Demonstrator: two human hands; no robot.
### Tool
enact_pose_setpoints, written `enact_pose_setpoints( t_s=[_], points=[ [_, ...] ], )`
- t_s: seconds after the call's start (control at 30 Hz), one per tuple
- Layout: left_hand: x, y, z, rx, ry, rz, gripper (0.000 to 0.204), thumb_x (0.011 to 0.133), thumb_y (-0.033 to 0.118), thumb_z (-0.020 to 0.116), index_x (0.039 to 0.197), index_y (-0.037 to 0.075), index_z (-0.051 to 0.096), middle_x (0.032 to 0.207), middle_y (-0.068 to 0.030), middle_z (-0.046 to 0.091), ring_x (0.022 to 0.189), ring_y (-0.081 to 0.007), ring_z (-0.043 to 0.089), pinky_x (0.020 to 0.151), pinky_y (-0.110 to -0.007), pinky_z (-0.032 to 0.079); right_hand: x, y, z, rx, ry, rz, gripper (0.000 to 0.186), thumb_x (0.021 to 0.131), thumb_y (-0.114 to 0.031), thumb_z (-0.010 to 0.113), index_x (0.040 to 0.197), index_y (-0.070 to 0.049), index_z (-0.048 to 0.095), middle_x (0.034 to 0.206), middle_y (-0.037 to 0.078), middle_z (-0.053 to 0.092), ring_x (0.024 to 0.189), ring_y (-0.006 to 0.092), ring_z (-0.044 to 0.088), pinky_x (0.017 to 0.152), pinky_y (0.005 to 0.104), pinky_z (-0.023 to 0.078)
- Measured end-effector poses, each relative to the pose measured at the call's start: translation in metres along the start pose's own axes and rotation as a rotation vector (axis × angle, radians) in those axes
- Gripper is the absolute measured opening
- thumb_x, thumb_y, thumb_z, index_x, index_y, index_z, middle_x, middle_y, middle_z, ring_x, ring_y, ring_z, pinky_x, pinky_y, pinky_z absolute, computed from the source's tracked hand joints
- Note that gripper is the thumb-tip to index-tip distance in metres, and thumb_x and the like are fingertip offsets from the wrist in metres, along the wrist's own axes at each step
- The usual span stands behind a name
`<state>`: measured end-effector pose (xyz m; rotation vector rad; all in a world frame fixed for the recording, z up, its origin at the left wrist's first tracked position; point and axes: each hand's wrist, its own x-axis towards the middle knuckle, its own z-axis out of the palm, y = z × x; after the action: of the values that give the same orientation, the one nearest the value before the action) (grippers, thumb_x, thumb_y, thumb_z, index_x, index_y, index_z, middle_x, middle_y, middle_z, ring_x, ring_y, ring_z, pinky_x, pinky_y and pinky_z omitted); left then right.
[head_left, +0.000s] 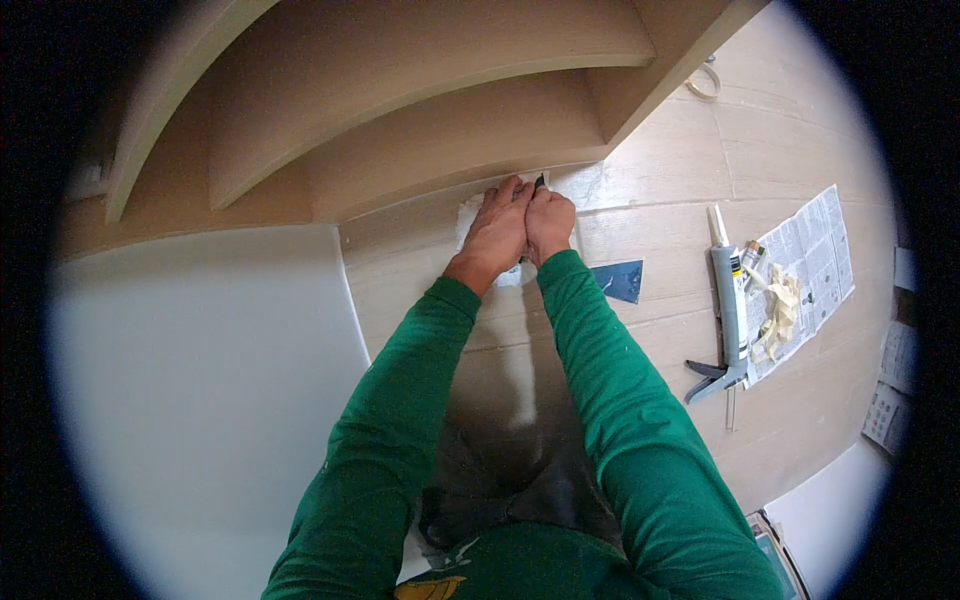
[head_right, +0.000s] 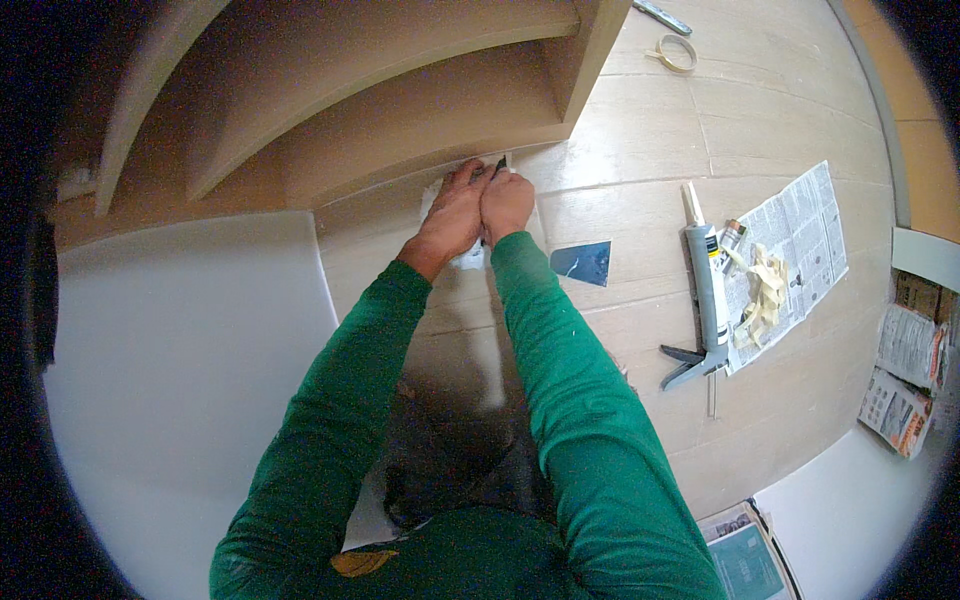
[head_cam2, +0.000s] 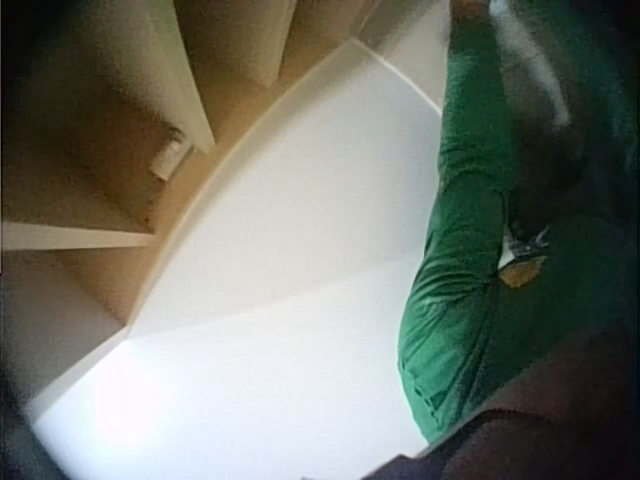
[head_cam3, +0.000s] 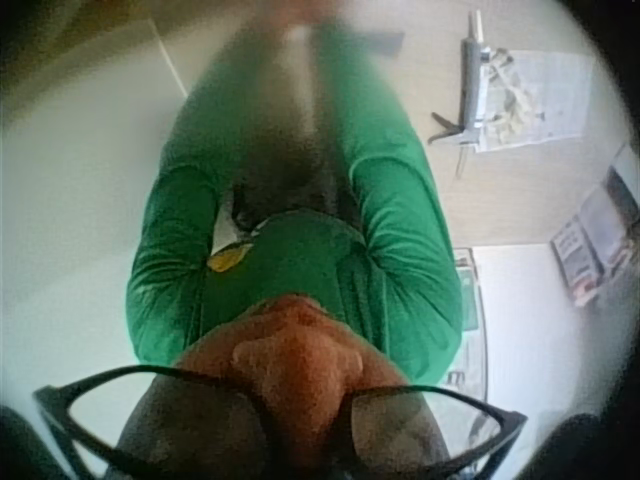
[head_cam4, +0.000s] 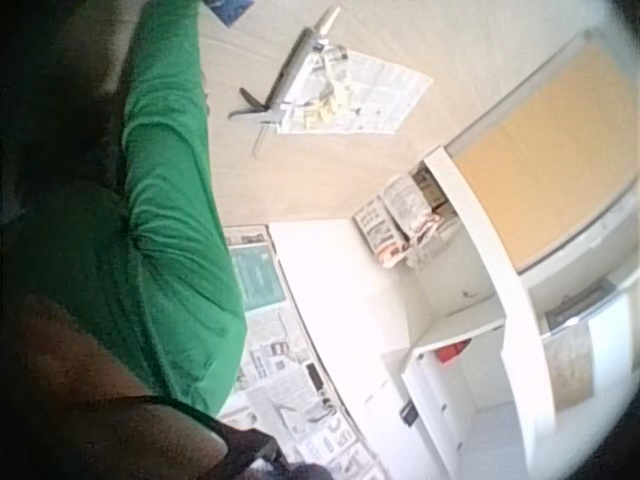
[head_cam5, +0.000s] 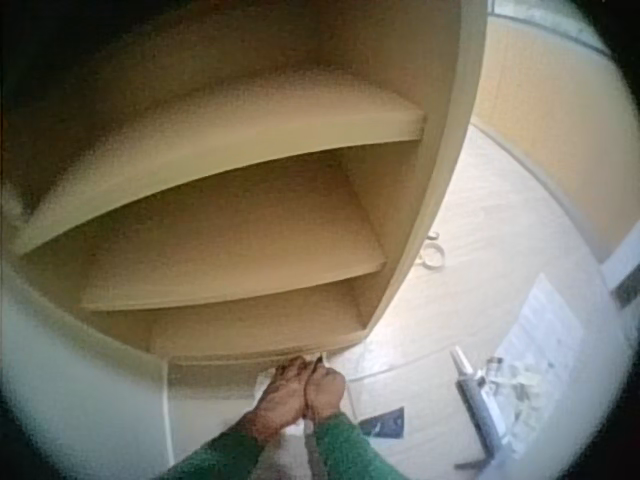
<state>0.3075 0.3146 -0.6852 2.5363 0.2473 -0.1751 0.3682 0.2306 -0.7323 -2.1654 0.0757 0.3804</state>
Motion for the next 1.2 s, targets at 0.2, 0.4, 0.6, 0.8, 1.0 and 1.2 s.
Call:
enact_pose_setpoints(
  t_s=[0.2,0.4,0.6,0.8,1.0,1.2],
  points=[
    [-0.004,-0.018,0.000,0.038,-0.008,0.022,0.062,0.088,0.007,0.065,0.148,0.003,0.050,0.154,-0.0196,0.043,0.137,-0.0436,0.045,0.118,-0.046,0.041,-0.002,-0.001,0.016,-0.015,-0.033,-0.005,0.042,0.100,-0.021,0.046,0.085,0.005,0.075,0.092,0.032,0.071,0.090,0.0505,0.069,0.087,0.0526,0.054],
    [-0.012,-0.018,-0.007,0.010,-0.029,-0.036,0.063,0.088,0.011,0.067,0.149,0.003,0.049,0.157,-0.0214,0.041,0.138,-0.0449,0.045,0.119,-0.047,0.040,-0.006,-0.004,0.022,0.008,-0.022,-0.004,0.041,0.099,-0.022,0.047,0.086,0.005,0.075,0.092,0.030,0.072,0.090,0.0489,0.070,0.086,0.0534,0.055],
    [-0.035,-0.060,-0.003,0.120,0.034,-0.021,0.056,0.092,0.010,0.060,0.147,0.003,0.050,0.151,-0.0214,0.049,0.141,-0.0435,0.042,0.119,-0.051,0.035,-0.032,-0.014,0.053,-0.058,-0.072,-0.134,0.038,0.098,-0.024,0.050,0.084,0.002,0.074,0.091,0.029,0.072,0.087,0.0472,0.070,0.082,0.0544,0.055],
    [-0.101,-0.060,-0.025,-0.057,0.156,-0.185,0.063,0.085,-0.006,0.055,0.148,0.001,0.050,0.148,-0.0261,0.048,0.143,-0.0434,0.040,0.120,-0.051,0.034,-0.067,-0.018,0.051,-0.018,-0.341,-0.184,0.039,0.101,-0.028,0.052,0.088,0.001,0.074,0.090,0.029,0.071,0.084,0.0481,0.068,0.080,0.0570,0.052],
    [-0.169,-0.063,0.000,0.023,0.312,-0.321,0.065,0.083,-0.009,0.059,0.147,-0.001,0.051,0.149,-0.0268,0.044,0.133,-0.0464,0.047,0.113,-0.052,0.042,-0.051,0.024,0.006,0.337,-0.372,0.033,0.041,0.108,-0.030,0.053,0.087,0.003,0.066,0.066,0.018,0.063,0.064,0.0301,0.067,0.062,0.0465,0.050],
    [-0.195,-0.065,0.006,-0.033,0.439,-0.387,0.060,0.087,-0.005,0.060,0.146,-0.002,0.053,0.150,-0.0257,0.043,0.132,-0.0446,0.047,0.114,-0.051,0.042,-0.021,0.002,-0.002,0.529,-0.200,0.154,0.044,0.111,-0.027,0.048,0.076,-0.001,0.058,0.053,0.006,0.055,0.039,0.0175,0.053,0.038,0.0351,0.041]
  ],
)
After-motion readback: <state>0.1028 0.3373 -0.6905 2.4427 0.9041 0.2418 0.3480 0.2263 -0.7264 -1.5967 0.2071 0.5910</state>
